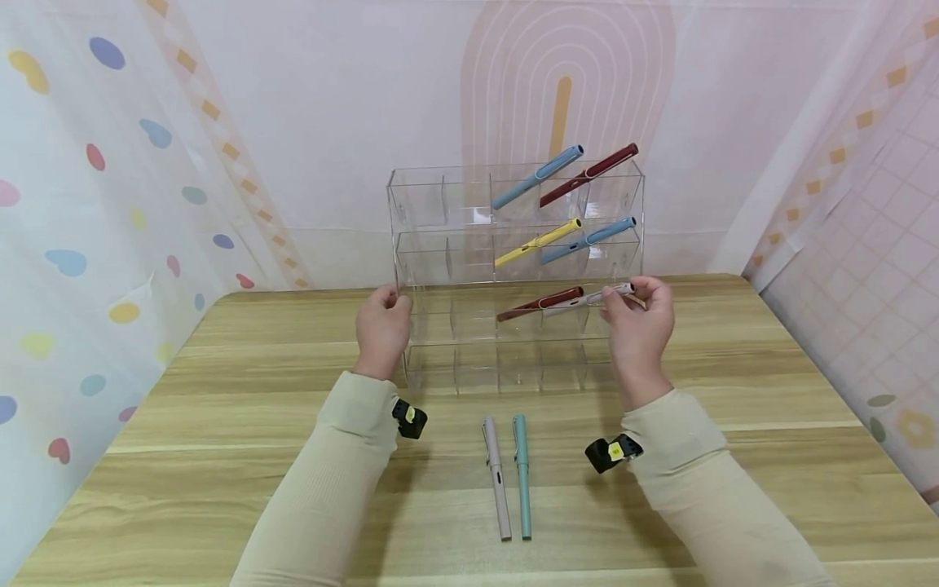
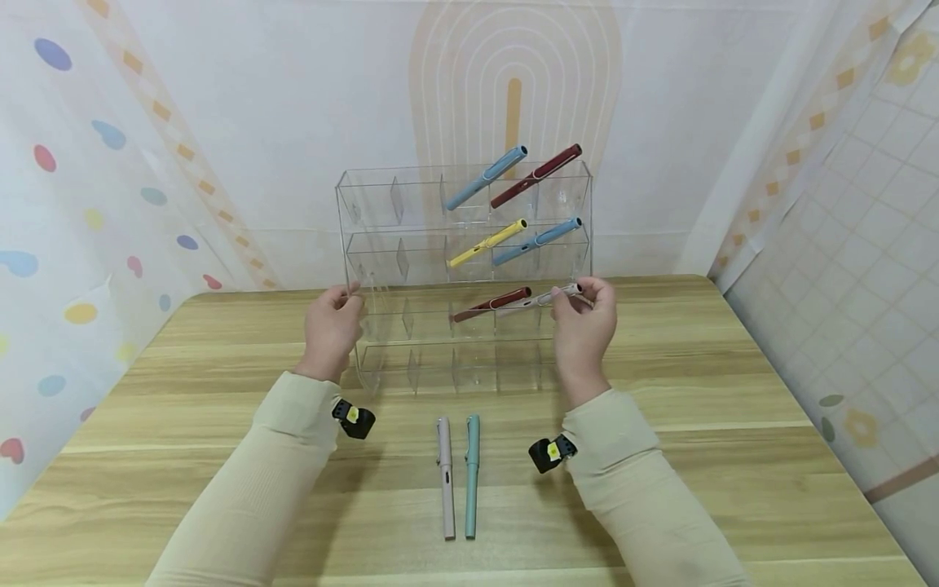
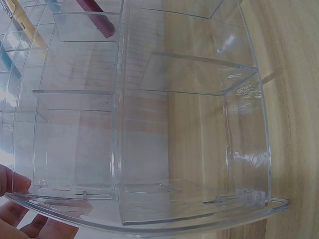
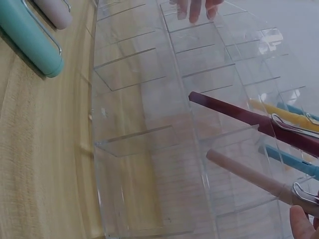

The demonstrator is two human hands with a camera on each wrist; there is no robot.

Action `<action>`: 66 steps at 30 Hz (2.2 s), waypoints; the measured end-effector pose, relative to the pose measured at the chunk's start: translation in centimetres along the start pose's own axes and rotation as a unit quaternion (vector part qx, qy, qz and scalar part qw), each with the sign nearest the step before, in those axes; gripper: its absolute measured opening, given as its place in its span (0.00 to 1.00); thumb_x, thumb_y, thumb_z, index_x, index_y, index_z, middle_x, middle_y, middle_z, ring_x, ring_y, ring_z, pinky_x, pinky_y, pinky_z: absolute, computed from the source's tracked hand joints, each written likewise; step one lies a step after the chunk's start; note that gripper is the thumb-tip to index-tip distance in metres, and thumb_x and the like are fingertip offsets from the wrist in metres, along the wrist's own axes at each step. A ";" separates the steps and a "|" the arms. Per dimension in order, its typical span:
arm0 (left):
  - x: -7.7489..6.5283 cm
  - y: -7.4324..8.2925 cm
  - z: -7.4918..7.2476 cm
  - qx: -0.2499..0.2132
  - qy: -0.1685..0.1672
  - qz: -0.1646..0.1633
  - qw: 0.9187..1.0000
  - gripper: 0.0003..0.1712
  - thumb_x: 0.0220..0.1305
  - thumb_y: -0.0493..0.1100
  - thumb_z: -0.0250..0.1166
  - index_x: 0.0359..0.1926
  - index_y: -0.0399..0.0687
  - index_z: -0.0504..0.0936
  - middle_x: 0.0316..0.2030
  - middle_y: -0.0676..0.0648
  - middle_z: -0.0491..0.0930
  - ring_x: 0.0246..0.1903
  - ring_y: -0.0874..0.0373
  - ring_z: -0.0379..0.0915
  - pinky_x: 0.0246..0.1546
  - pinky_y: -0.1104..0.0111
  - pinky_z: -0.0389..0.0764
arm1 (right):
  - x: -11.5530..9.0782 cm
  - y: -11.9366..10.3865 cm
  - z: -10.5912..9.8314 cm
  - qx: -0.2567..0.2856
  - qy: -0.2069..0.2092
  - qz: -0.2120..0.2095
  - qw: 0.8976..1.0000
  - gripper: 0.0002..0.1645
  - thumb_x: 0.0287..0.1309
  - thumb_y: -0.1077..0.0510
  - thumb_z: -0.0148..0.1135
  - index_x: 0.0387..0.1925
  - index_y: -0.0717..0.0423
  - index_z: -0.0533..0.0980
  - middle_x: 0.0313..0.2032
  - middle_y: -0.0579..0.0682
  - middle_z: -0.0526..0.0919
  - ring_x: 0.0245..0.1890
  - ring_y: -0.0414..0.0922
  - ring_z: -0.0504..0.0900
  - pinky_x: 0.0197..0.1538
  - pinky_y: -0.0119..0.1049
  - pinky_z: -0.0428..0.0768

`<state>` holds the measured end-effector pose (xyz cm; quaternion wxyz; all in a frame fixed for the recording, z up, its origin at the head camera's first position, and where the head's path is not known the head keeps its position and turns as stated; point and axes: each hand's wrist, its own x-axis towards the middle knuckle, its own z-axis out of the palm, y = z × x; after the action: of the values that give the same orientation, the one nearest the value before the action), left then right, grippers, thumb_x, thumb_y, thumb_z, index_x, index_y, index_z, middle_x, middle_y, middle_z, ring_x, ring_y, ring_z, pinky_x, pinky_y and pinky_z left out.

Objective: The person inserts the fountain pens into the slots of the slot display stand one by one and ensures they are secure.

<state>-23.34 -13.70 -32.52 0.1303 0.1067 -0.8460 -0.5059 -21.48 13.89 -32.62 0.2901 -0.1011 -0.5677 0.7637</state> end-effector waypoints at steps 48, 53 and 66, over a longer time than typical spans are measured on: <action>-0.2 0.3 0.0 -0.009 0.005 -0.011 1.000 0.16 0.67 0.39 0.48 0.48 0.37 0.79 0.41 0.43 0.74 0.33 0.55 0.64 0.29 0.69 0.66 | -3.8 0.7 -4.8 -0.205 -0.131 0.060 0.968 0.17 0.58 0.69 0.61 0.48 0.65 0.68 0.43 0.50 0.74 0.36 0.28 0.76 0.39 0.21 0.76; -0.3 0.3 0.0 -0.009 0.003 -0.012 1.000 0.17 0.67 0.39 0.48 0.49 0.36 0.78 0.43 0.42 0.75 0.35 0.54 0.65 0.31 0.69 0.66 | -4.9 1.2 -4.8 -0.235 -0.184 0.090 0.950 0.19 0.58 0.67 0.61 0.50 0.66 0.68 0.48 0.58 0.74 0.40 0.33 0.77 0.40 0.22 0.77; -0.2 0.2 0.0 -0.010 0.000 -0.007 1.000 0.18 0.68 0.39 0.48 0.52 0.36 0.78 0.44 0.42 0.76 0.35 0.54 0.66 0.32 0.68 0.67 | -7.4 2.6 -3.7 -0.299 -0.287 0.123 0.902 0.21 0.55 0.65 0.63 0.50 0.67 0.72 0.49 0.62 0.76 0.42 0.49 0.79 0.38 0.33 0.77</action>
<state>-23.19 -13.53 -32.35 0.1285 0.1112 -0.8398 -0.5156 -14.51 12.26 -37.56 -0.0258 -0.0284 -0.8110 0.5838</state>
